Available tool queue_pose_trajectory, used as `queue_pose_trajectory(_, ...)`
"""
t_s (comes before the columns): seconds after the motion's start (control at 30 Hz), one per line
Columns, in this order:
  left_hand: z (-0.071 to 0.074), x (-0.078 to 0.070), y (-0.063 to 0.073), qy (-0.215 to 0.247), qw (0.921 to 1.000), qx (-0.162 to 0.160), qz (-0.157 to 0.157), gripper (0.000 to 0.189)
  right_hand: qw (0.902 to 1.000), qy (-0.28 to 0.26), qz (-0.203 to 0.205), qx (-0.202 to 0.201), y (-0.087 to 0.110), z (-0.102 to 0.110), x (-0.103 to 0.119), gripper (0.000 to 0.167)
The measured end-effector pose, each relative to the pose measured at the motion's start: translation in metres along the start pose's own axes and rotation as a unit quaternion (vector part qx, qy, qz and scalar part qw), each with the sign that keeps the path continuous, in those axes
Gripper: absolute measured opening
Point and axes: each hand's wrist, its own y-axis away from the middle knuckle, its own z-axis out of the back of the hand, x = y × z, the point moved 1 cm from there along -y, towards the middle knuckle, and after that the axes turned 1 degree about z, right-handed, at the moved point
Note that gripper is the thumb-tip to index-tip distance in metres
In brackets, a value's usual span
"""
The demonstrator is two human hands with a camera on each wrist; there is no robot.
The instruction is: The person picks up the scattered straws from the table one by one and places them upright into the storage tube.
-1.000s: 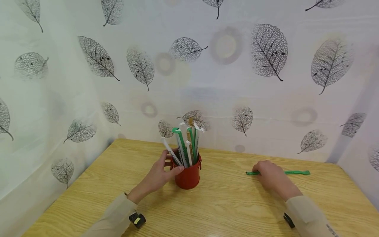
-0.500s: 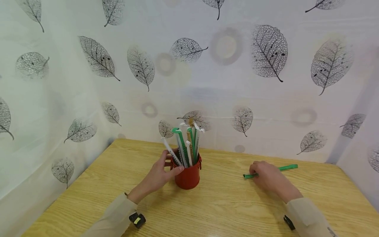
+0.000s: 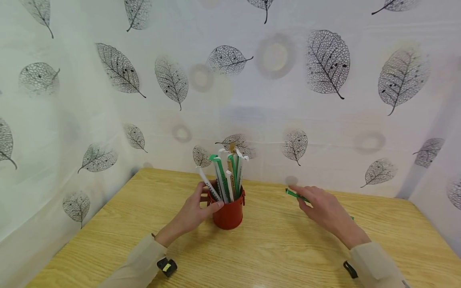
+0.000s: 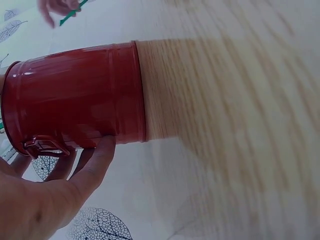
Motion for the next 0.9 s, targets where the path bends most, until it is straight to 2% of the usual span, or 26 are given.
queue_pose_trajectory(0.13, 0.0, -0.001, 0.0, -0.001, 1.0, 0.001, 0.001, 0.074, 0.9957, -0.011, 0.058, -0.072, -0.013, 0.005, 0.004, 0.048)
queue_pose_trajectory(0.2, 0.0, -0.002, 0.0, -0.002, 1.0, 0.0, 0.002, 0.074, 0.9913, -0.017, 0.081, -0.102, -0.02, 0.007, 0.007, 0.046)
queue_pose_trajectory(0.3, 0.001, -0.003, 0.0, -0.002, 1.0, -0.002, 0.003, 0.073, 0.9863, -0.044, 0.09, -0.131, -0.029, 0.012, 0.012, 0.044)
queue_pose_trajectory(0.57, 0.0, -0.003, 0.0, 0.001, 1.0, -0.001, 0.003, 0.073, 0.9754, -0.111, 0.032, -0.188, -0.038, 0.023, 0.021, 0.049)
queue_pose_trajectory(0.7, 0.0, -0.002, 0.0, 0.0, 1.0, -0.003, -0.001, 0.072, 0.9681, -0.138, 0.0, -0.209, -0.041, 0.027, 0.024, 0.03)
queue_pose_trajectory(0.9, -0.001, -0.001, 0.0, -0.004, 1.0, -0.007, -0.002, 0.072, 0.9554, -0.163, -0.044, -0.242, -0.053, 0.032, 0.03, 0.04)
